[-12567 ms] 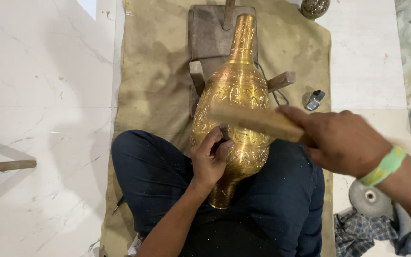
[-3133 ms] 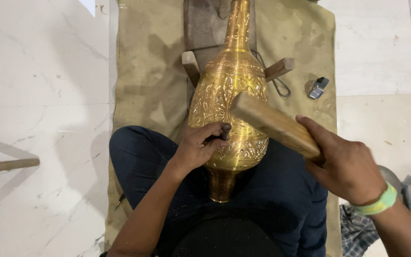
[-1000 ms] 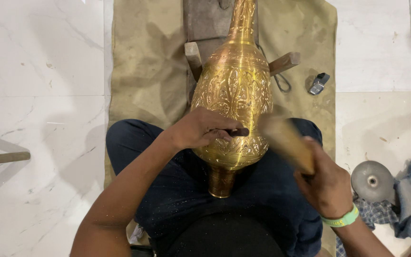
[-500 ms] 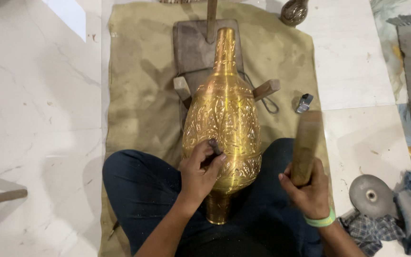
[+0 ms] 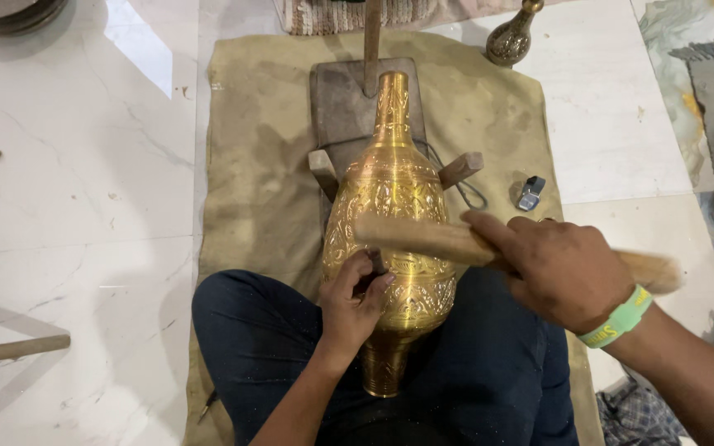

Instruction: The person sits cross-legged on the floor with an engraved brass vase resting against their legs. They hold a small punch against the vase surface with one hand and repeatedly strike it with a wooden mallet held in the other hand, repositioning the punch to work different areas of the embossed pattern.

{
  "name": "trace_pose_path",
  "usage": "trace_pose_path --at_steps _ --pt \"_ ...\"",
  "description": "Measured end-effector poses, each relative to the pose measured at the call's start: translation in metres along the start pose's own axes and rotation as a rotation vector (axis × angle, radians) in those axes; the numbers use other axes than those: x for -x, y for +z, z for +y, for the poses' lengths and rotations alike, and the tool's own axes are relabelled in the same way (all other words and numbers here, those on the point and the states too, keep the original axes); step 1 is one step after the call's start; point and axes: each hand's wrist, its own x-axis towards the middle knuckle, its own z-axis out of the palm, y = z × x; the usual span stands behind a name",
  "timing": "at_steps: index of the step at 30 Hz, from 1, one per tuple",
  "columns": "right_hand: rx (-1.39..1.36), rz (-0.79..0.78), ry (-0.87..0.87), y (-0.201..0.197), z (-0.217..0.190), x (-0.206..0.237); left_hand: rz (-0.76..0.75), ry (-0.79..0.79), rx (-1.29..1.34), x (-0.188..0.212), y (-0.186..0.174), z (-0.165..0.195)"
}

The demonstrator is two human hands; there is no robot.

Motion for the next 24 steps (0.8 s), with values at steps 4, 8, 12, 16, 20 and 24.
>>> trace_pose_path --at_steps 4,8,12,16,20,24 --pt "0.023 0.006 0.0 0.001 0.002 0.005 -0.07 0.058 0.036 -0.005 -0.006 -0.002" --pt "-0.363 0.091 -0.034 0.012 0.008 0.011 -0.156 0.087 0.078 -0.011 -0.013 -0.005" --pt "-0.011 0.04 0.02 0.022 0.008 0.021 -0.252 0.106 0.027 -0.015 -0.018 -0.007" --pt "-0.095 0.079 0.064 0.033 0.011 0.027 -0.329 0.143 0.018 -0.023 -0.021 -0.007" --pt "-0.411 0.189 0.076 0.049 0.019 0.034 -0.442 0.194 -0.013 -0.037 -0.029 -0.007" --pt "-0.349 0.245 0.132 0.071 0.02 0.044 -0.547 0.147 -0.005 -0.043 -0.034 -0.001"
